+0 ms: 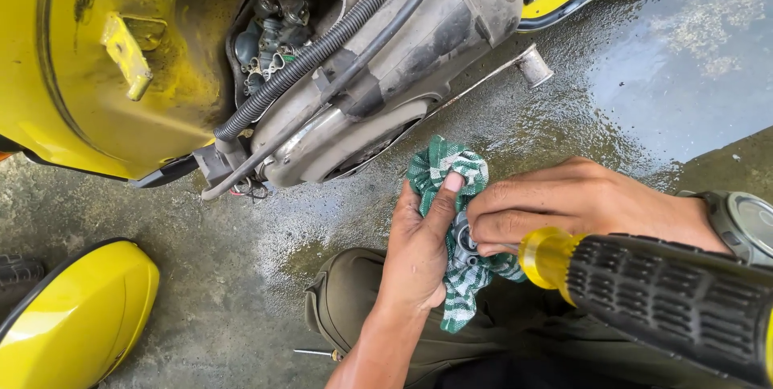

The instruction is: Cleaning and inspecting a carburetor before mounting it back onto a motorcycle engine.

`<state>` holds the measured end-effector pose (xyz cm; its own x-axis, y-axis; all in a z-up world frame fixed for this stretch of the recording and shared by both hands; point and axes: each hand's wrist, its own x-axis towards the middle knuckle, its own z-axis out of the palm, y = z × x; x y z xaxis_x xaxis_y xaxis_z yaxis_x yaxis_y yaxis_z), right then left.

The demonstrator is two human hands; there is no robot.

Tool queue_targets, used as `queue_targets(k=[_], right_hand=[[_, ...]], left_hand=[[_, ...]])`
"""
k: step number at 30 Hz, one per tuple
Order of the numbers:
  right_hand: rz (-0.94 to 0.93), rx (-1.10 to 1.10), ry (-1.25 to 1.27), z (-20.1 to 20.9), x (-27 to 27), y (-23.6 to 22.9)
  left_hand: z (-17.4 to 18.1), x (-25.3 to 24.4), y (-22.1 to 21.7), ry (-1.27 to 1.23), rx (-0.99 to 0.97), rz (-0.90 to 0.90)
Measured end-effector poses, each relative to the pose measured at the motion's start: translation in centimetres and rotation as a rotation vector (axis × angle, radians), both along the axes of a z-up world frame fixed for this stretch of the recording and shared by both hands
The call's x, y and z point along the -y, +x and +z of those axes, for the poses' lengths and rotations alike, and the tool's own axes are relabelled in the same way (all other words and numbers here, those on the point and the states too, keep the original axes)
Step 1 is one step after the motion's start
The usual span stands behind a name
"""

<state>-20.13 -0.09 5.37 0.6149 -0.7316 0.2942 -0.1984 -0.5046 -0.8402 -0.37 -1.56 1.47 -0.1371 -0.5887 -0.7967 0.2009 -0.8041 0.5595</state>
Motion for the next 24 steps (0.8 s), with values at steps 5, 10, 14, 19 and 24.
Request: queue_targets(k=[5,10,14,19,24], right_hand=[[-0.027,-0.019,-0.076,0.3,0.2,0.6],[0.012,-0.033,-0.018,-0.4,0.1,0.1],[0.039,0.047,0.169,0.0,0.2,0.0],[0.04,0.081,0.174,-1.2,-0.3,-0.2],[0.021,0.07,0.121,-0.8,0.0,0.2]], left_hand=[[-0.8,-0.2,0.4,-0.097,0.014,-0.055],[0.5,0.2,0.2,-0.065,-0.082,0.011],[0.4,0.0,0.5,-0.124,-0.121,-0.011],[0.2,0.3,0.4,-0.058,-0.025,-0.043],[0.1,0.2,0.4,-0.065,-0.033,-0.038]])
